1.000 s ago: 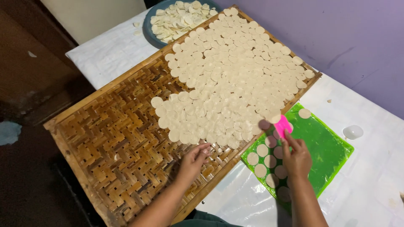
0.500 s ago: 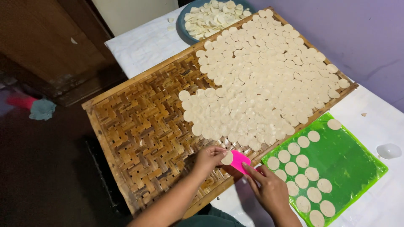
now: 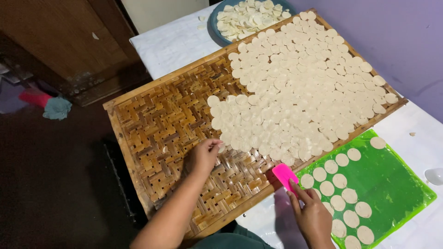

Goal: Placing small circular dough pieces onto a large woven tray for drying or further processing.

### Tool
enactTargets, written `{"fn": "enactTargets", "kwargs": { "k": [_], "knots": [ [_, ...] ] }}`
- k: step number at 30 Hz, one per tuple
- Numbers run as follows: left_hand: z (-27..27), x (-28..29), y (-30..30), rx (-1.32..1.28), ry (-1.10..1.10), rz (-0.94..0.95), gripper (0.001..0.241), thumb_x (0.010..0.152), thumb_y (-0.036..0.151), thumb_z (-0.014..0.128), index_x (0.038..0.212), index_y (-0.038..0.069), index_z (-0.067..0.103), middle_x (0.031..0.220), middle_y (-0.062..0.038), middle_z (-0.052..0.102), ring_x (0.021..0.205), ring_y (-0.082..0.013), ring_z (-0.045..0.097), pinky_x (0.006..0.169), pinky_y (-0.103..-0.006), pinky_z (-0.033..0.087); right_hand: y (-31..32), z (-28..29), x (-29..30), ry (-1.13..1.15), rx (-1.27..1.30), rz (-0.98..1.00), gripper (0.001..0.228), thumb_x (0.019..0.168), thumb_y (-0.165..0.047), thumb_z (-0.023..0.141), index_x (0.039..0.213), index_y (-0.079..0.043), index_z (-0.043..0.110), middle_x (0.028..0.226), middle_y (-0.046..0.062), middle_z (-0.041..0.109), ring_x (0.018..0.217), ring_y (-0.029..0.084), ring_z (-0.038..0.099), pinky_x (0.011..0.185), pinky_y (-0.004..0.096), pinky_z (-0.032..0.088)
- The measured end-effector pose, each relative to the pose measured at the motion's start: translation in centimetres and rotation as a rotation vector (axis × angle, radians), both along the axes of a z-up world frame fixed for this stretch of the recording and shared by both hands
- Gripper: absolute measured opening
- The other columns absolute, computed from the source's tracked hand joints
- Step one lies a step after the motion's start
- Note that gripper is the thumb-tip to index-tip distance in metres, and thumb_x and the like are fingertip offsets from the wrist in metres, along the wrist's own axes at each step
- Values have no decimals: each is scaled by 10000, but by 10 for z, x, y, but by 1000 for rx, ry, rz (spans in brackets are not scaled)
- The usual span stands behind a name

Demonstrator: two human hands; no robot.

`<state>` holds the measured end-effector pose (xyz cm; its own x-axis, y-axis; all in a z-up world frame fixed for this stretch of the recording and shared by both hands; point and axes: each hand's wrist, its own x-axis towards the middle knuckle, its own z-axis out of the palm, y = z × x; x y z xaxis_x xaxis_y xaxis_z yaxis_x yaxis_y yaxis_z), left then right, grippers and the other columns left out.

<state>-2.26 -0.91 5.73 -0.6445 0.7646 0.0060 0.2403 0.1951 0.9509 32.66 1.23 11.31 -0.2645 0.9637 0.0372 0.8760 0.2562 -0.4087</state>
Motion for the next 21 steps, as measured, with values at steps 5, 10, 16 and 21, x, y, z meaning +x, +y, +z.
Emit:
{"fn": "enactTargets", "kwargs": {
  "k": [5, 10, 16, 21],
  "knots": [
    [12, -18, 10, 9, 288, 101, 114, 871, 101, 766, 980, 102, 797, 977, -81, 738, 883, -222, 702, 791, -323, 560, 0, 4, 5, -26, -27, -46, 351, 906, -450, 657, 1226, -338, 747, 970, 15, 719, 790, 276, 734, 672, 409, 584],
    [19, -24, 25, 60, 400, 176, 91, 842, 109, 791, 928, 118, 818, 1038, -92, 713, 965, -260, 686, 851, -351, 555, 2, 4, 12, -37, -63, -71, 366, 903, -451, 651, 1251, -374, 734, 999, 9, 721, 794, 268, 737, 676, 414, 587],
    [12, -28, 33, 13, 452, 216, 116, 844, 137, 799, 952, 152, 837, 1064, -106, 686, 996, -261, 667, 863, -349, 548, 9, -6, 27, -30, -93, -98, 379, 902, -458, 657, 1269, -385, 723, 1002, 13, 723, 780, 252, 736, 682, 402, 586],
    [38, -17, 23, -57, 519, 221, 294, 908, 153, 753, 1202, 149, 766, 1141, -117, 649, 987, -284, 638, 851, -384, 530, 35, -1, 49, -48, -123, -229, 406, 928, -509, 632, 1315, -415, 713, 985, 59, 710, 822, 286, 730, 712, 435, 581]
  ]
}}
